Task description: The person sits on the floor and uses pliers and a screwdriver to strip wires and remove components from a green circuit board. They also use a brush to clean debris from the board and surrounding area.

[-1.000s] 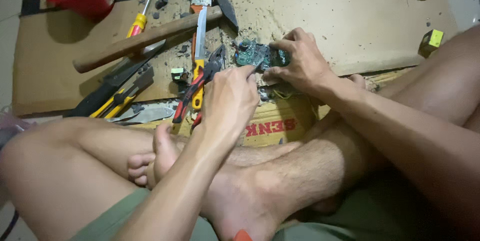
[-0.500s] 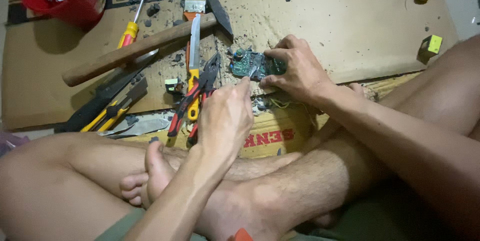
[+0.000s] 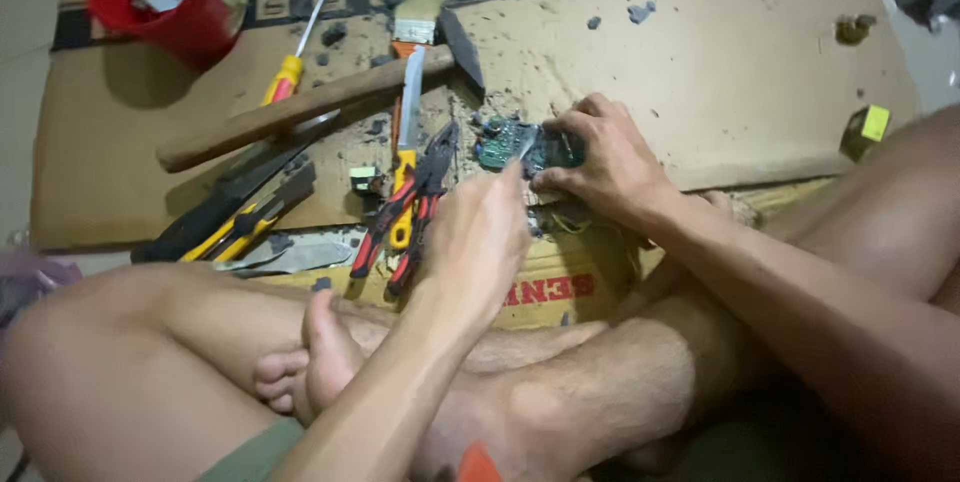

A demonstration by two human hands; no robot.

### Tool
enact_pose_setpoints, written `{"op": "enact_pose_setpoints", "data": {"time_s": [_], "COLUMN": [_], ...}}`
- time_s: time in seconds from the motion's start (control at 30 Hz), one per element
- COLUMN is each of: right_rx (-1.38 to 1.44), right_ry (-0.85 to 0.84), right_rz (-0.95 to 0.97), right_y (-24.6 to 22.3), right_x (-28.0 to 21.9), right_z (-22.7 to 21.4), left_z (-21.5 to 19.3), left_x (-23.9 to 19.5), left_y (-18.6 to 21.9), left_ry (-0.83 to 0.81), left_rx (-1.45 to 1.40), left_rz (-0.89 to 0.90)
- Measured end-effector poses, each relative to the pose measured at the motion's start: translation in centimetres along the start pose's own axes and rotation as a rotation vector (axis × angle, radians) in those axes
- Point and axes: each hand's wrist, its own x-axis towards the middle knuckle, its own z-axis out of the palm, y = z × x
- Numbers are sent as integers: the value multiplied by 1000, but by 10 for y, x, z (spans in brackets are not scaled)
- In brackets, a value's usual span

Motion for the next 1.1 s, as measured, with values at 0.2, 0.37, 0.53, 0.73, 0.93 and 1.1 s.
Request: {"op": "enact_pose_setpoints", "data": {"time_s": [0.2, 0.37, 0.53, 0.73, 0.93, 1.1], "right_rx": [104, 13, 74, -244, -272, -338], "right_ry": [10, -4, 45, -102, -91, -126], "right_rz": [33, 6, 11, 119, 84, 125], "right_y": [0, 5, -1, 5, -20, -28], "right_x": [-3, 3, 0, -15, -22, -20], "right_z": [1, 3, 1, -12, -22, -24], "left_z": [-7, 15, 18, 20, 7, 15], "left_x": [-23, -10, -6, 3, -11, 1], "left_y": [15, 16, 14, 18, 14, 7], "left_ry": [10, 102, 75, -12, 114, 60], "left_rx": [103, 62, 165, 30, -297, 58], "left_rz": [-33, 10, 23, -69, -48, 32]}}
